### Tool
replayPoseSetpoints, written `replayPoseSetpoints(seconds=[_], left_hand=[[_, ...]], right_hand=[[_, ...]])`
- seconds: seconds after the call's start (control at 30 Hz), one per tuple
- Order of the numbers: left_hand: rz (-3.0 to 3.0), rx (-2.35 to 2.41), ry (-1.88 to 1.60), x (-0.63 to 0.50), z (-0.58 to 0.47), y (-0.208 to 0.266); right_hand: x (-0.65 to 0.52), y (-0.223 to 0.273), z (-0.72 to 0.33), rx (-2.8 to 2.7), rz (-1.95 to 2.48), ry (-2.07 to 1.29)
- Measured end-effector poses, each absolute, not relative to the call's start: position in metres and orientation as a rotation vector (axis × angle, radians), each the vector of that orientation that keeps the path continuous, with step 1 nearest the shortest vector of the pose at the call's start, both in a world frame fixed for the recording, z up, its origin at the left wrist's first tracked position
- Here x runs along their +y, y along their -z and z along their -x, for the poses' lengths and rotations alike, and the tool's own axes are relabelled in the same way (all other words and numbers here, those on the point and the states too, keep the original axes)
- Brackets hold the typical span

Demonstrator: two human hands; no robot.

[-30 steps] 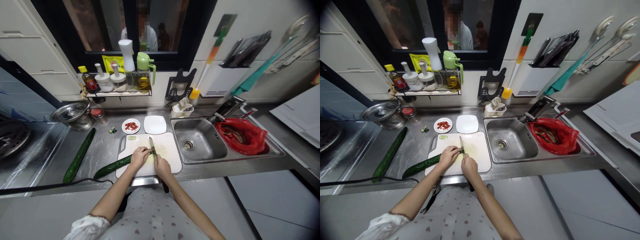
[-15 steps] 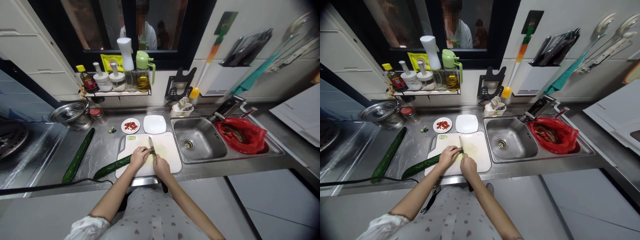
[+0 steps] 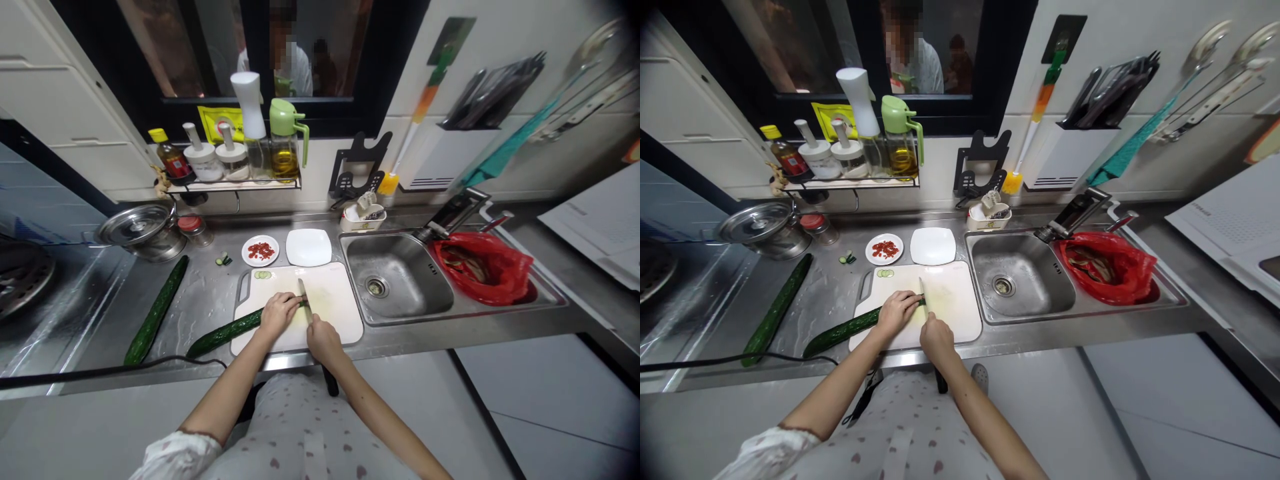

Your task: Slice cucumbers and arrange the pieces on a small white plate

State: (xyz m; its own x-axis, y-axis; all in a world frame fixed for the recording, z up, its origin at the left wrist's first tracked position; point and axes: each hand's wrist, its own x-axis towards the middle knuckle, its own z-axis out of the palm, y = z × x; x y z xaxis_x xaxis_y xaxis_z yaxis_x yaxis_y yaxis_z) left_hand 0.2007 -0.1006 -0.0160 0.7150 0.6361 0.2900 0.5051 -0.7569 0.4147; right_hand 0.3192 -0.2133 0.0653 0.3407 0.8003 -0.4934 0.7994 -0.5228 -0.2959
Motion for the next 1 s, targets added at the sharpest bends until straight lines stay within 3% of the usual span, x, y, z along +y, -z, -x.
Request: replayPoseSetpoints(seconds=[1.0], left_hand=[[-2.602, 0.896, -0.607, -0.101, -0.202, 0.013]], right_hand=[[-0.18, -0.053, -0.321, -1.554, 2.544, -0.919]])
